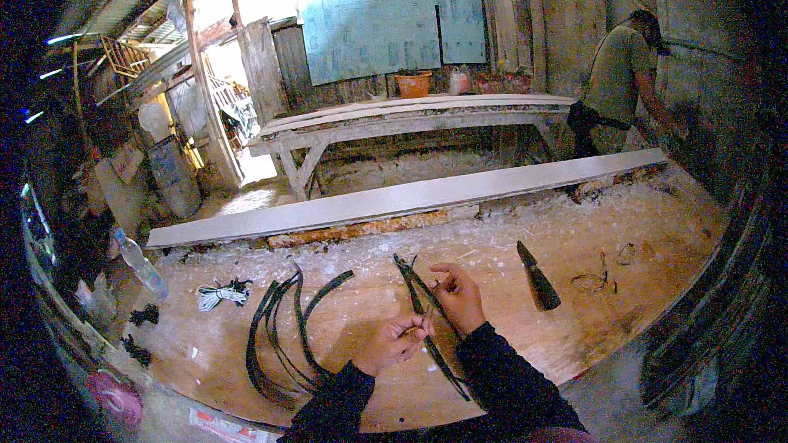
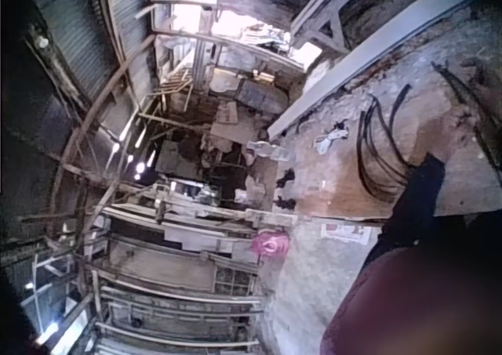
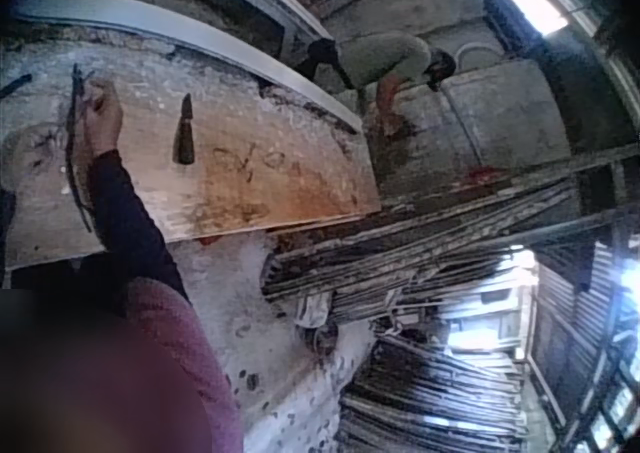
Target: The person ties black cords into loops by hand on a wooden workbench. A coworker in the background sands a long wooden plank. The person repeatedly picks up cords, forms loops, and secures them with knots.
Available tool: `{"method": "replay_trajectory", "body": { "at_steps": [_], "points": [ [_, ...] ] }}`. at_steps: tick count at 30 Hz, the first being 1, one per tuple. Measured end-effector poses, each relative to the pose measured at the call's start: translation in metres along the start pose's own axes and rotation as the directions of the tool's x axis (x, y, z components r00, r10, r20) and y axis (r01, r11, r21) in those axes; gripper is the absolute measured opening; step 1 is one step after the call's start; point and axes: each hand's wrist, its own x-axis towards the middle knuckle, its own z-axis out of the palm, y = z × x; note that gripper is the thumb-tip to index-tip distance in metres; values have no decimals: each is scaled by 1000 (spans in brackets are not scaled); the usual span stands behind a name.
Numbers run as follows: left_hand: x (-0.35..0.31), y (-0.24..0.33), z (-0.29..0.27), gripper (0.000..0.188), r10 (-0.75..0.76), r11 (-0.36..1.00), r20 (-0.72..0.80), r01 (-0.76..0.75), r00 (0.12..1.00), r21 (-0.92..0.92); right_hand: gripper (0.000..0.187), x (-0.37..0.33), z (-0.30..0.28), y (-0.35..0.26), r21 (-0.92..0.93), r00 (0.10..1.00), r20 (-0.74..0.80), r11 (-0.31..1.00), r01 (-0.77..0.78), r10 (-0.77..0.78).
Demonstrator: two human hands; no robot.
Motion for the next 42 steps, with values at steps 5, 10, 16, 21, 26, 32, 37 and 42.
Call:
{"method": "replay_trajectory", "body": {
  "at_steps": [5,10,16,21,26,32,37,42],
  "points": [
    [-1,-3,-1,18,52,997,-13,-51,999,64,14,10,4,17,-92,975,9,970,224,-224],
    [1,-16,-14,17,-41,996,34,44,999,-83,10,10,3,25,-174,991,-44,978,118,-128],
    [1,-15,-32,15,130,991,-271,-135,954,2,8,11,4,28,-312,939,-181,922,229,-294],
    [8,-7,-54,10,486,828,-503,-192,715,527,7,15,-1,31,-219,986,-24,964,153,-162],
    [10,-19,-67,9,503,822,-653,-81,566,563,8,6,-1,14,60,956,248,983,-176,156],
    [13,-26,-79,11,671,673,-609,-2,423,740,12,-5,7,-1,165,812,583,972,-165,39],
    [13,-30,-82,13,400,831,-803,194,442,521,16,-8,12,0,201,665,747,948,-248,15],
    [19,-48,-86,11,534,772,-749,136,392,621,14,-11,13,0,229,609,787,963,-141,-97]
  ]
}}
